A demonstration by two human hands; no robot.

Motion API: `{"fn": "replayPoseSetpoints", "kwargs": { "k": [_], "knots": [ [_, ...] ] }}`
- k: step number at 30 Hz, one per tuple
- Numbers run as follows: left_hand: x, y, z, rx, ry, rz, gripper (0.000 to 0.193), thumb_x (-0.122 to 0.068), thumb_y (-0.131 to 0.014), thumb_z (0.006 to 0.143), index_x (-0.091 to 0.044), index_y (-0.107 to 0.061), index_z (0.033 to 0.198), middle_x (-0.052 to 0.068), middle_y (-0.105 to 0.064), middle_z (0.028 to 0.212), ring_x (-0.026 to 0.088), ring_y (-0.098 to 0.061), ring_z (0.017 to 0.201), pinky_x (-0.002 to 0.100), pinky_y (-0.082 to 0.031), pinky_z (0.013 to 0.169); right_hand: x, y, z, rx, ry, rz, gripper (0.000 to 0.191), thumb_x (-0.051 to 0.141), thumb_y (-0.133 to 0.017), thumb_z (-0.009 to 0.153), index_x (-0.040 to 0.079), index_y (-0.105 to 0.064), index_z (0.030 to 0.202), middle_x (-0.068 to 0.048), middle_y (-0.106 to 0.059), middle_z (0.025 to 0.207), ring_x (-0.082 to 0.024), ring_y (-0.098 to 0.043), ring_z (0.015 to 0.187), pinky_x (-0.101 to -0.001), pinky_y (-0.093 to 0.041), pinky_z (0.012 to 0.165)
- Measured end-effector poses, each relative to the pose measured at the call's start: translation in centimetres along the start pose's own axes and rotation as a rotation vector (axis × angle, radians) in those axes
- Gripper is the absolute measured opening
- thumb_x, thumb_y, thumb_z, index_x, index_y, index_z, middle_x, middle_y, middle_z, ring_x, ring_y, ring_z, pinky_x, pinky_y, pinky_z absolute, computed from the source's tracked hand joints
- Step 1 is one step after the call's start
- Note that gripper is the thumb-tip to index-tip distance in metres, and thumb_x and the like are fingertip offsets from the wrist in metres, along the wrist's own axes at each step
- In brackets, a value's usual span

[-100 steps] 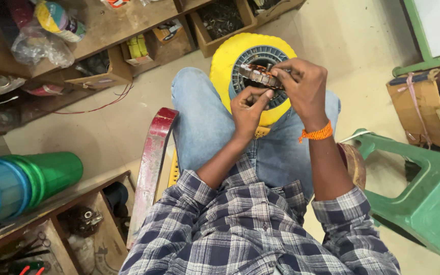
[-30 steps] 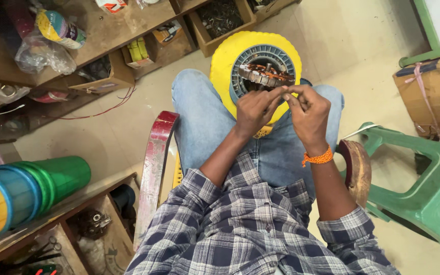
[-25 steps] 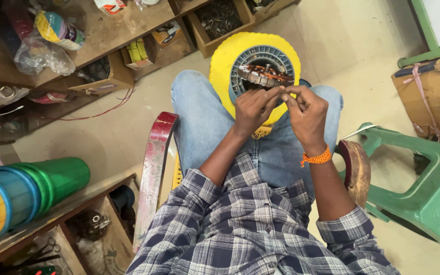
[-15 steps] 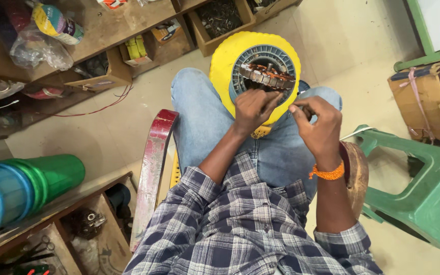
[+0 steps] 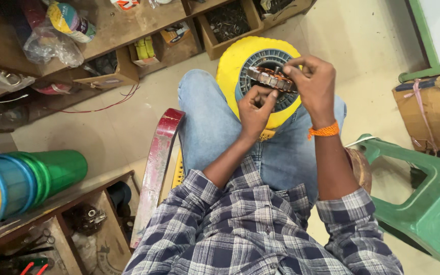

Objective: The person sits with a motor stator on their lap and uses a small tool to scrape or adjust the copper windings. They briefly reach for a marker on a nearby table, then continue scraping the windings.

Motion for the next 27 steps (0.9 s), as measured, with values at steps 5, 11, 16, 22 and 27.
{"fn": "replayPoseSetpoints", "kwargs": {
  "k": [5,11,16,22,27],
  "knots": [
    [0.2,0.1,-0.1,0.013,0.033,0.022,0.007,-0.007,-0.071,0.099,-0.002,-0.068,0.098,-0.005,-0.061,0.069,0.000,-0.052,0.061,0.021,-0.039,0.056,-0.9,1.5,-3.2,-0.076,-0.078,0.003,0.004,0.004,-0.075,0.098,0.001,-0.075,0.101,0.009,-0.046,0.067,-0.001,-0.034,0.061,-0.0250,-0.026,0.054],
    [0.1,0.3,0.0,0.029,0.033,0.084,0.008,-0.010,-0.072,0.099,-0.003,-0.069,0.098,-0.007,-0.058,0.069,-0.001,-0.048,0.062,0.020,-0.037,0.056,-0.4,0.7,-6.6,-0.156,0.009,-0.175,0.008,0.002,-0.077,0.095,-0.001,-0.070,0.099,0.003,-0.032,0.061,-0.007,-0.030,0.057,-0.0277,-0.025,0.052],
    [-1.9,0.3,-0.4,0.057,-0.189,0.364,0.011,-0.008,-0.077,0.096,-0.006,-0.071,0.105,-0.002,-0.058,0.073,0.005,-0.048,0.061,0.024,-0.037,0.056,-1.3,-1.0,-8.5,-0.202,-0.007,-0.071,0.008,0.001,-0.075,0.096,-0.001,-0.069,0.101,0.004,-0.035,0.066,-0.005,-0.033,0.062,-0.0277,-0.027,0.054],
    [-4.7,-0.2,-0.6,0.264,-0.789,0.707,0.028,-0.008,-0.082,0.087,-0.009,-0.073,0.113,0.004,-0.056,0.070,0.020,-0.056,0.061,0.036,-0.042,0.059,-1.7,-1.5,-11.2,-0.186,-0.053,-0.043,0.006,0.001,-0.074,0.095,-0.001,-0.068,0.097,0.000,-0.036,0.064,-0.007,-0.032,0.060,-0.0285,-0.028,0.054],
    [-3.7,0.2,-0.5,0.211,-0.700,0.589,0.017,-0.008,-0.081,0.089,-0.008,-0.072,0.103,0.001,-0.062,0.071,0.014,-0.056,0.057,0.032,-0.042,0.057,1.0,0.8,-11.3,-0.110,0.124,-0.157,0.007,0.002,-0.077,0.092,0.001,-0.071,0.096,-0.004,-0.060,0.074,-0.009,-0.050,0.062,-0.0285,-0.039,0.057]
  ]
}}
Point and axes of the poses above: each hand's wrist, its own z-axis towards the middle knuckle, its own y-axis out of the back of the hand, x = y × z, the point moved 5 cm from there along z, towards the middle knuckle
